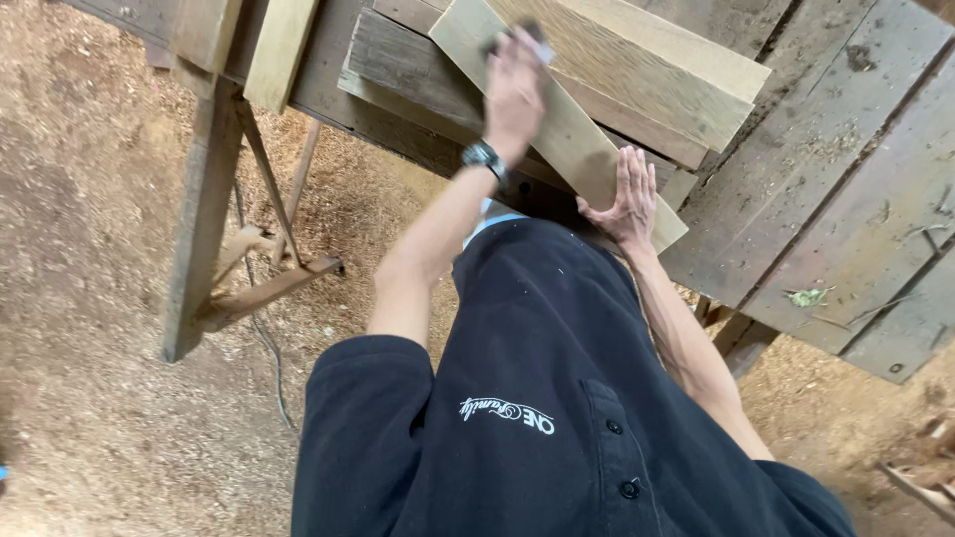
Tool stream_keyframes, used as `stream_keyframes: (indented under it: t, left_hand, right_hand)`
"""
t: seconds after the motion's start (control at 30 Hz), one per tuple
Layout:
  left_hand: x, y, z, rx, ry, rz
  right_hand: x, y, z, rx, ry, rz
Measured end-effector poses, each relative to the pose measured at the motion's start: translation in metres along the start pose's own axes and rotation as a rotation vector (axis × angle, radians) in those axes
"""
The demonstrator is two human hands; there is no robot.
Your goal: The person sands wooden planks by hand using sandpaper. They hold each plank steady on a wooden workbench and move a piece of sandpaper back and forth across the wood surfaces and edges.
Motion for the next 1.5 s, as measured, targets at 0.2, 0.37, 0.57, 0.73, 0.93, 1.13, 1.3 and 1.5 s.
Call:
stream_keyframes:
  t: [0.2, 0.37, 0.57, 0.73, 0.93, 1.13, 1.3, 1.5]
  left_hand:
    - [0.007, -0.106, -0.065, 0.392, 0.36, -0.096]
    - [-0.014, 0.042, 0.043, 0.022, 0.528, 0.311]
    - [-0.026, -0.034, 0.019, 0.358, 0.254, 0.045]
    - [0.005, -0.122, -0.059, 0.618, 0.443, -0.145]
    - [-0.024, 0.0, 0.037, 0.431, 0.391, 0.155]
    - [-0.023, -0.021, 0.007, 0.34, 0.26, 0.037]
    - [0.026, -0.144, -0.088, 0.504, 0.473, -0.1]
    - [-0.014, -0.034, -0.014, 0.403, 0.237, 0.335]
  right_hand:
    - [-0.003, 0.0, 0.0, -0.039, -0.055, -0.027]
    - [-0.01, 0.002, -0.002, 0.035, 0.014, 0.008]
    - [-0.008, 0.001, 0.0, 0.035, 0.005, -0.015]
    - [0.002, -0.006, -0.001, 0.035, -0.007, 0.017]
    - [0.003, -0.004, -0.002, 0.02, -0.026, 0.003]
    - [0.002, -0.008, -0.008, 0.005, -0.061, -0.004]
    - [0.01, -0.016, -0.011, 0.009, 0.018, 0.101]
    - [-0.023, -0.059, -0.067, 0.229, 0.23, 0.012]
Point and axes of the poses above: each hand's wrist, its own z-axis towards the middle knuckle, its own x-axis out of the palm, y = z × x, the point moved 10 cm from there along z, towards the middle knuckle, and after that the axes turned 7 degrees about -z, right-handed, at the moved point
